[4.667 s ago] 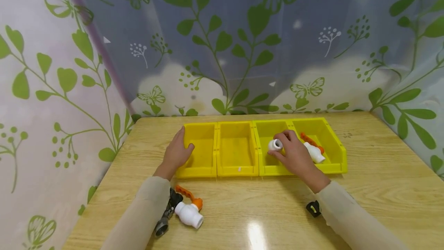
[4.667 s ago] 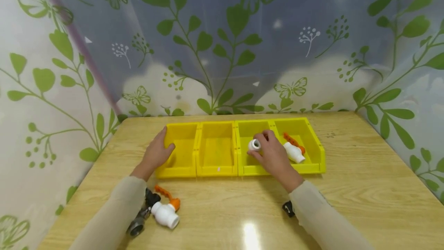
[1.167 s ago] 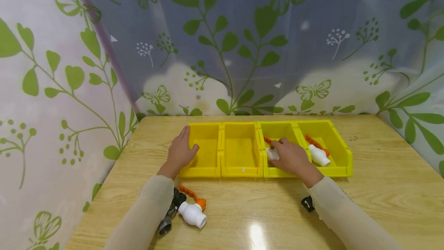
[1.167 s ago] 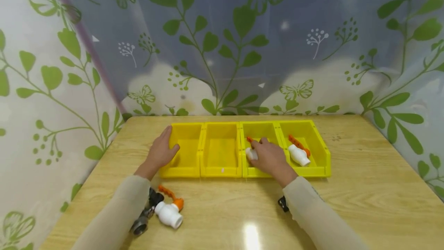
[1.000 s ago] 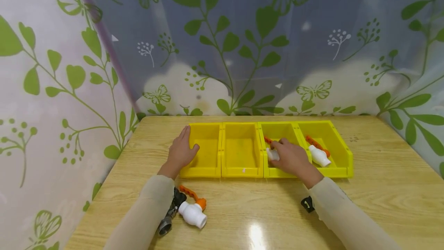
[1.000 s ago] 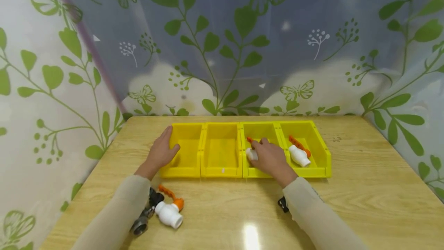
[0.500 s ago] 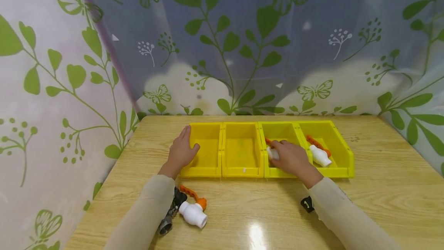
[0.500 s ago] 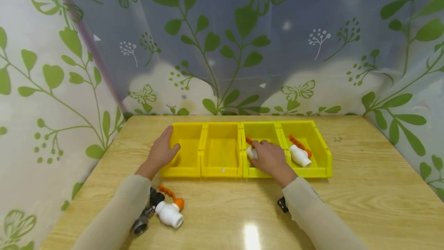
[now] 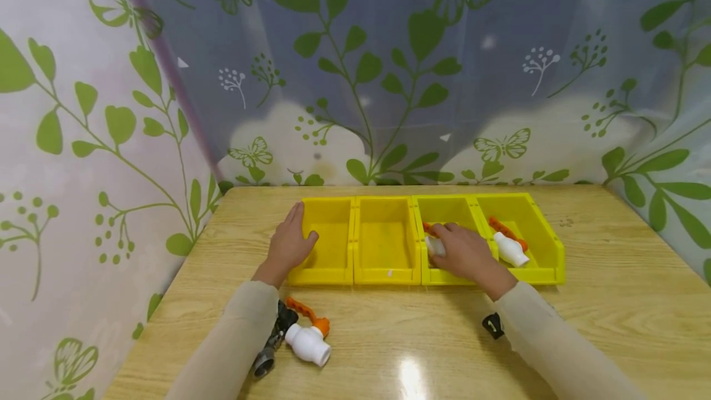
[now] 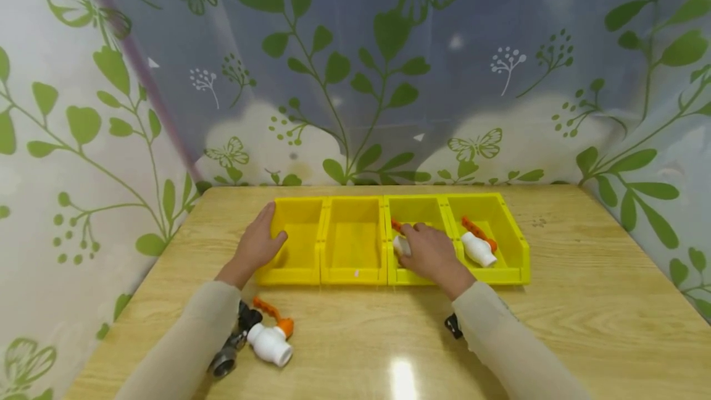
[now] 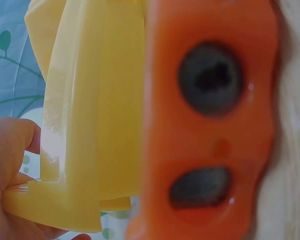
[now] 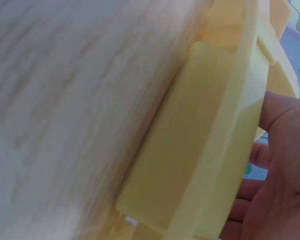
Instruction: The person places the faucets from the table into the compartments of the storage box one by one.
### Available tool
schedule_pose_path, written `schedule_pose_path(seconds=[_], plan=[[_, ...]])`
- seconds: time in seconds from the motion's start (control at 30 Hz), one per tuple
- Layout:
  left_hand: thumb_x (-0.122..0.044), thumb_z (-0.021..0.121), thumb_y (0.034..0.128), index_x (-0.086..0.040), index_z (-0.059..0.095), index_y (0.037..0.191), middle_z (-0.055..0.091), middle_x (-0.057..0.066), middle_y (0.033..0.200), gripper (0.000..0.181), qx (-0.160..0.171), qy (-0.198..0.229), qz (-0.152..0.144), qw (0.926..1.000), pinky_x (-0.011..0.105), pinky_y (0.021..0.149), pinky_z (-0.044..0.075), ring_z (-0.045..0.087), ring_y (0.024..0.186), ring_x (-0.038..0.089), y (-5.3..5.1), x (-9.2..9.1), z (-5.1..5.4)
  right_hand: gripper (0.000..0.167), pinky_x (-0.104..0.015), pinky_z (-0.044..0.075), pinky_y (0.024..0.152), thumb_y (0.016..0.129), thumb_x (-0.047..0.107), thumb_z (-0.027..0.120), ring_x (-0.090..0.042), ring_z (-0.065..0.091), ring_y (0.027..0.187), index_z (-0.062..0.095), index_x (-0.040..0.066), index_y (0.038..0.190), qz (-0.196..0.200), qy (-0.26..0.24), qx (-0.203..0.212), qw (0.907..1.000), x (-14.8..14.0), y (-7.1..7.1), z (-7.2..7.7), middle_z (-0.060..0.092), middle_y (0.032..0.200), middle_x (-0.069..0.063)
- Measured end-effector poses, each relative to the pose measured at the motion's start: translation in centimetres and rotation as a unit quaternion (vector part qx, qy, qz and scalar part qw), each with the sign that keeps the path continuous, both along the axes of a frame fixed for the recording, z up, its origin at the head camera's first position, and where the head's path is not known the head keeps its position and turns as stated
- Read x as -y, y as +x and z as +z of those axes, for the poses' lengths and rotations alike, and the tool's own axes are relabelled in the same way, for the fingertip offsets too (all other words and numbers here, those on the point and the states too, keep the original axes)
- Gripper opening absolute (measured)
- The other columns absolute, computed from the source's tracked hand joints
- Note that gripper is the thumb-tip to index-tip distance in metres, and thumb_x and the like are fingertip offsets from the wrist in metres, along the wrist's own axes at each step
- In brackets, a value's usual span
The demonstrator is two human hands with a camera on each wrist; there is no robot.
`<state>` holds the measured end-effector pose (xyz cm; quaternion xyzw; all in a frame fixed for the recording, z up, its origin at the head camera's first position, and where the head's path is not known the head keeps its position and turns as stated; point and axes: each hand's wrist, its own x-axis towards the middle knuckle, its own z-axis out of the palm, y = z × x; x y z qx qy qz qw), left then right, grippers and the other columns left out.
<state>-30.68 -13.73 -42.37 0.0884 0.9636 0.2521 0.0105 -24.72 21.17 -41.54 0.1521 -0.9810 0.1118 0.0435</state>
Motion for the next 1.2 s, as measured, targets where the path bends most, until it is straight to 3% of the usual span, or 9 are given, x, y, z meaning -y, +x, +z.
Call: schedule_pose_path(seconds=[0.17,0.33,0.57,0.8,1.2], plan=[[-0.025,0.051,0.0973,-0.002,0.009,0.156,0.011,0.015,0.162,0.075,0.0,0.0,0.0,1.0,0.057,0.11,0.026,0.027,0.14,0.045,-0.1,0.1,-0.2,0.052,-0.05,0.05,0.079,0.082,0.023,0.074,-0.035,0.06,0.095,0.056,0.004,0.126,0.01,-0.039,0.027,0.9988,-0.1,0.1,0.7,0.06,0.117,-0.02],[-0.025,0.052,0.0973,0.0,0.01,0.155,0.012,0.017,0.161,0.076,-0.004,0.0,-0.005,1.0,0.055,0.111,0.027,0.027,0.139,0.044,0.0,0.1,-0.1,0.06,-0.056,0.045,0.093,0.083,0.025,0.074,-0.043,0.053,0.114,0.052,0.0,0.133,0.013,-0.068,0.037,0.9969,-0.3,0.4,1.4,0.053,0.131,-0.025],[-0.024,0.052,0.0967,0.001,0.01,0.155,0.013,0.018,0.161,0.076,-0.011,0.009,-0.005,0.9999,0.052,0.113,0.026,0.027,0.141,0.041,-0.1,0.3,-0.2,0.059,-0.057,0.042,0.096,0.086,0.029,0.073,-0.043,0.051,0.117,0.052,0.0,0.132,0.025,-0.068,0.012,0.9973,-0.7,1.3,2.5,0.053,0.132,-0.023],[-0.024,0.051,0.0968,0.001,0.009,0.155,0.012,0.018,0.161,0.076,-0.01,0.011,-0.006,0.9999,0.051,0.113,0.025,0.026,0.141,0.04,-0.2,0.4,-0.4,0.067,-0.06,0.037,0.1,0.087,0.035,0.073,-0.044,0.046,0.123,0.047,0.002,0.139,0.027,-0.057,0.012,0.9979,-1.3,2.0,3.6,0.048,0.138,-0.023],[-0.023,0.052,0.0968,0.0,0.009,0.155,0.012,0.018,0.161,0.076,-0.011,0.019,-0.01,0.9997,0.051,0.114,0.024,0.023,0.143,0.039,-0.1,0.1,-0.3,0.078,-0.067,0.016,0.108,0.088,0.044,0.068,-0.052,0.026,0.134,0.036,0.007,0.149,0.012,-0.032,0.017,0.9993,-2.8,2.5,4.8,0.03,0.148,-0.029]])
